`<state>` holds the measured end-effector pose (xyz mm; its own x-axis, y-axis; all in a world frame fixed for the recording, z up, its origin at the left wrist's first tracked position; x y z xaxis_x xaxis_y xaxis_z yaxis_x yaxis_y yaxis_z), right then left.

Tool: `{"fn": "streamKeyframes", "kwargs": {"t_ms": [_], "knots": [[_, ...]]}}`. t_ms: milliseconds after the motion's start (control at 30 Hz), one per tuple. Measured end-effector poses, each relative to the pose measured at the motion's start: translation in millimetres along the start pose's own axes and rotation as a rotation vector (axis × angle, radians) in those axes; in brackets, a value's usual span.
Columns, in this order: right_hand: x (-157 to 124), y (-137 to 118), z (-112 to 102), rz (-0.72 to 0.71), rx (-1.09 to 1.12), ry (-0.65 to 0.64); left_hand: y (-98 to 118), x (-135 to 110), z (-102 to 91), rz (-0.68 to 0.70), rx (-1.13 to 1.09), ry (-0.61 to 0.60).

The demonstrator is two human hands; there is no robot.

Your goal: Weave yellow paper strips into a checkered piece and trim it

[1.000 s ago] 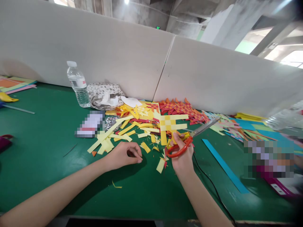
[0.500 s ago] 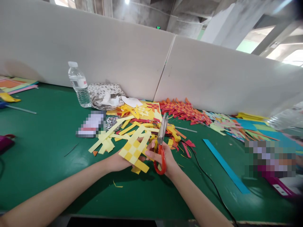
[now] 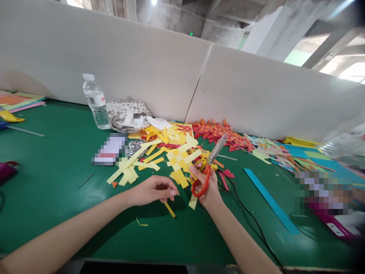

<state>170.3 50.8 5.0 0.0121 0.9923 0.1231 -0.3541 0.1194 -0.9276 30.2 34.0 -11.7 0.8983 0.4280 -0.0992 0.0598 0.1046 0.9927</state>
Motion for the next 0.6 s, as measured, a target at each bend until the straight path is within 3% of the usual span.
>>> {"fn": "streamKeyframes", "kwargs": {"t_ms": [267,433,500,600], "knots": [[0.3,-3.4,-6.3,-0.023,0.005,0.051,10.5,-3.9,2.3,0.081,-0.012,-0.072],[-2.3,-12.2,-21.1,-0.061,-0.03,0.178,41.3,-31.0,-36.0,0.448,-0.126,0.201],[-3.3,-13.8,-24.6,-0.073,-0.031,0.207,41.4,-36.3,-46.3,0.529,-0.276,0.221],[-4.7,-15.2,-31.4,-0.108,-0.023,0.255,32.9,-33.0,-52.7,0.487,-0.371,0.243]]}}
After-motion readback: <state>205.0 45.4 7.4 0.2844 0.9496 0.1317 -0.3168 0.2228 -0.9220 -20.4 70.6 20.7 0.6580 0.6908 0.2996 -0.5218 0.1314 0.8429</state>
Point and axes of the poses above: each hand's wrist, its own x-axis towards the middle knuckle, its own z-axis out of the palm, y = z × x, the point moved 9 cm from there along x, towards the middle knuckle, and after that the axes turned 15 degrees about -y, right-handed, at the moved point
